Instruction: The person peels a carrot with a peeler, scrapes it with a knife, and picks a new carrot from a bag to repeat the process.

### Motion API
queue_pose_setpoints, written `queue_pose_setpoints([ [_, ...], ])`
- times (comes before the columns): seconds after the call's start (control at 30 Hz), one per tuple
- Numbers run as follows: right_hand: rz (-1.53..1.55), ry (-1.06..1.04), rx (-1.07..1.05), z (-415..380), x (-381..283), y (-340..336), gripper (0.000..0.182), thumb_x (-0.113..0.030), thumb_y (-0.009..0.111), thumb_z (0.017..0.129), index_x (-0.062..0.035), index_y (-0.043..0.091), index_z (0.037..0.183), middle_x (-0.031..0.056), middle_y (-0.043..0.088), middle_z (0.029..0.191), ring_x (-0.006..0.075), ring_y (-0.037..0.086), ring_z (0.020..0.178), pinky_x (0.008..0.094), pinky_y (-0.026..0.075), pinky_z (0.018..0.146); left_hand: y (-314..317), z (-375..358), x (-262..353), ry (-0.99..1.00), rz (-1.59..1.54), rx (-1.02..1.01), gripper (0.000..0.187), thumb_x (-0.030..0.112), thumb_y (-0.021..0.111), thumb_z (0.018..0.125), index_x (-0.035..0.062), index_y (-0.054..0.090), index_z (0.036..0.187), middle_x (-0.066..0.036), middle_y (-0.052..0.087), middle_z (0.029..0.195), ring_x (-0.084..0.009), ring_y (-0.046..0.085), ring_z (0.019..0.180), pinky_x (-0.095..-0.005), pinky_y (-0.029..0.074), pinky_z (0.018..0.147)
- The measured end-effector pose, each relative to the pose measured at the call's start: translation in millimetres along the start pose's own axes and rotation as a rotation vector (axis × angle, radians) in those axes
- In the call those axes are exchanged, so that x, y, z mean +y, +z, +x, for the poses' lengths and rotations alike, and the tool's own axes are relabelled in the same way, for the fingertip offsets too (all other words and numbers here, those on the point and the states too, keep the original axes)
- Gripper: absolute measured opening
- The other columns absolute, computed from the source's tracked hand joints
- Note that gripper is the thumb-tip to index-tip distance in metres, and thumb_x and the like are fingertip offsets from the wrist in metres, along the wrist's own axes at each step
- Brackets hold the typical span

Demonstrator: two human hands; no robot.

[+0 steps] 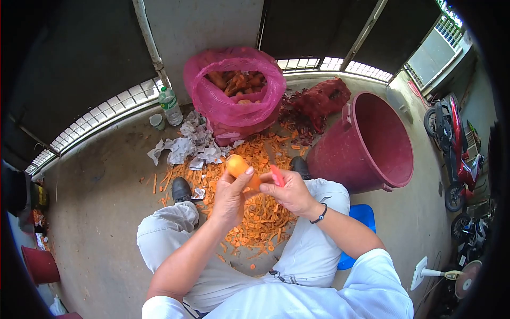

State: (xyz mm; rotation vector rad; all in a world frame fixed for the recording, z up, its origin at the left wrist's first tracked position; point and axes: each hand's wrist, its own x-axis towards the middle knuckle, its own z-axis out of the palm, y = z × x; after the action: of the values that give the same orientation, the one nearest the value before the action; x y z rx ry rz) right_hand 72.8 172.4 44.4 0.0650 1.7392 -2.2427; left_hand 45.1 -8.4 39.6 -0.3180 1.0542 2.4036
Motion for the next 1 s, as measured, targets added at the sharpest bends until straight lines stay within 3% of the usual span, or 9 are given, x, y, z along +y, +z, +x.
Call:
queue_pose_setpoints([
  [0.07,-0.228,-0.091,-0.001,6,17,-13,0.033,-0.025,0.078,0.095,-0.0013,0.069,0.115,-0.0007,0.068,0.091,0.0059,0.060,0.081,0.0249,0.050,0.070,-13,12,-2,0.300,0.251,-0.002,0.033,0.010,0.072,0.091,0.0069,0.058,0.121,-0.006,0.068,0.104,-0.0195,0.068,0.102,-0.0404,0.056,0.091],
  [0.1,-0.378,-0.138,0.068,7,13,-16,0.035,-0.031,0.075,0.097,-0.0008,0.068,0.113,0.0004,0.069,0.089,0.0066,0.060,0.080,0.0269,0.050,0.069,-15,12,0,0.385,0.329,0.007,0.027,0.001,0.067,0.089,0.0042,0.059,0.114,-0.005,0.068,0.095,-0.0151,0.067,0.093,-0.0327,0.058,0.082],
  [0.17,-0.665,-0.252,0.176,7,-9,-20,0.045,-0.045,0.068,0.099,-0.0007,0.069,0.102,0.0068,0.067,0.082,0.0134,0.061,0.073,0.0319,0.049,0.067,-26,15,2,0.377,0.424,-0.015,0.026,0.002,0.068,0.088,0.0048,0.059,0.112,-0.003,0.066,0.091,-0.0124,0.065,0.085,-0.0292,0.056,0.074],
  [0.2,-0.663,-0.253,0.176,7,-19,-23,0.045,-0.045,0.068,0.099,-0.0007,0.069,0.102,0.0068,0.067,0.082,0.0134,0.061,0.073,0.0319,0.049,0.067,-29,16,3,0.368,0.519,-0.039,0.026,0.002,0.068,0.087,0.0054,0.059,0.111,-0.001,0.065,0.087,-0.0097,0.063,0.077,-0.0256,0.054,0.066],
  [0.3,-0.908,-0.475,0.044,4,-40,-24,0.043,-0.047,0.068,0.097,-0.0040,0.070,0.092,0.0138,0.064,0.077,0.0292,0.063,0.068,0.0365,0.050,0.063,-25,11,2,0.376,0.685,-0.053,0.022,0.004,0.070,0.085,0.0065,0.059,0.105,0.003,0.061,0.080,-0.0048,0.054,0.063,-0.0219,0.044,0.054],
  [0.4,-1.088,-0.504,-0.076,-2,-46,-16,0.043,-0.046,0.068,0.097,-0.0050,0.067,0.085,0.0130,0.065,0.073,0.0320,0.065,0.066,0.0413,0.050,0.058,-17,4,1,0.293,0.734,-0.056,0.020,0.012,0.077,0.083,0.0050,0.063,0.096,0.003,0.064,0.083,-0.0049,0.055,0.076,-0.0253,0.047,0.070],
  [0.67,-1.161,-0.531,-0.055,-11,-56,-5,0.047,-0.048,0.067,0.096,-0.0067,0.062,0.075,0.0136,0.064,0.070,0.0350,0.064,0.063,0.0460,0.048,0.054,-15,1,-2,0.284,0.768,-0.108,0.024,0.013,0.083,0.079,0.0059,0.062,0.088,0.003,0.060,0.076,-0.0051,0.051,0.071,-0.0270,0.044,0.064],
  [0.77,-1.160,-0.527,-0.058,-16,-62,-3,0.047,-0.048,0.067,0.096,-0.0068,0.062,0.074,0.0141,0.063,0.069,0.0358,0.064,0.062,0.0462,0.048,0.053,-8,-2,-3,0.397,0.840,-0.145,0.022,0.003,0.079,0.082,0.0078,0.060,0.091,0.006,0.058,0.079,-0.0031,0.052,0.071,-0.0229,0.043,0.063],
  [1.0,-1.208,-0.548,-0.053,-22,-69,-3,0.046,-0.046,0.067,0.096,-0.0068,0.063,0.073,0.0132,0.063,0.067,0.0348,0.064,0.060,0.0452,0.048,0.051,0,-12,1,0.369,0.864,-0.083,0.023,0.007,0.083,0.075,0.0055,0.065,0.089,0.002,0.065,0.077,-0.0056,0.055,0.070,-0.0255,0.047,0.066],
])
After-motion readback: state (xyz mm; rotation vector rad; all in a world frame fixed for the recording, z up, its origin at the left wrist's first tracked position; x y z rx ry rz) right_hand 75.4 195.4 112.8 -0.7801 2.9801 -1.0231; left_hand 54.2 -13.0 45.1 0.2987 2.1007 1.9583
